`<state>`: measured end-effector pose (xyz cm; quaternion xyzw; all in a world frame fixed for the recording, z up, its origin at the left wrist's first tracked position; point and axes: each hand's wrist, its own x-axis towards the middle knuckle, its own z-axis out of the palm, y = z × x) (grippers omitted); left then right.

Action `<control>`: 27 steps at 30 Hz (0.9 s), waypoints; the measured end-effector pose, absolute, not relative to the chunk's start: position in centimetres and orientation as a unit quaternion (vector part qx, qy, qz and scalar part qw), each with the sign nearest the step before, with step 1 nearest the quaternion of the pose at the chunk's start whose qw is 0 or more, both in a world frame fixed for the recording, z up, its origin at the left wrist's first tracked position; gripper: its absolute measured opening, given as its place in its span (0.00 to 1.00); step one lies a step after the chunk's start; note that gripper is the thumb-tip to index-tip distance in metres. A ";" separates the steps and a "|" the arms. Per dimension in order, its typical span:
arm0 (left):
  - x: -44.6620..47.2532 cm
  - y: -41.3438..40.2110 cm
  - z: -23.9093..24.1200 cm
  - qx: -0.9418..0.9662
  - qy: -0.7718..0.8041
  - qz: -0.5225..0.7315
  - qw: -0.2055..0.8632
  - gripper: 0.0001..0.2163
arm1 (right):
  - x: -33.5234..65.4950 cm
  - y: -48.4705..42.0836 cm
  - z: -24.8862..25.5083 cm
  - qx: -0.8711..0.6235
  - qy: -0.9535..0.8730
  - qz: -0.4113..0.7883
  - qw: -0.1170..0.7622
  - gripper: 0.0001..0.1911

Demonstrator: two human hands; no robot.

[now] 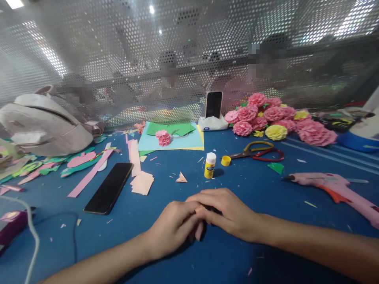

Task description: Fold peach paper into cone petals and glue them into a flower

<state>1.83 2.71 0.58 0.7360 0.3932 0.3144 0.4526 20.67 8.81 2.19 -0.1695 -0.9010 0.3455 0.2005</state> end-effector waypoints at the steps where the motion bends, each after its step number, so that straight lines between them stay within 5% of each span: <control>1: 1.9 2.9 0.6 0.698 0.389 0.321 0.509 0.18 | 20.6 9.0 2.2 -0.179 -0.886 0.376 0.202 0.22; 7: 1.8 3.5 0.9 0.581 0.353 0.348 0.646 0.19 | 20.5 9.7 2.2 -0.167 -0.831 0.491 0.202 0.29; 27: 2.1 2.9 0.7 0.632 0.399 0.344 0.568 0.19 | 20.2 9.8 2.3 -0.193 -0.824 0.505 0.171 0.18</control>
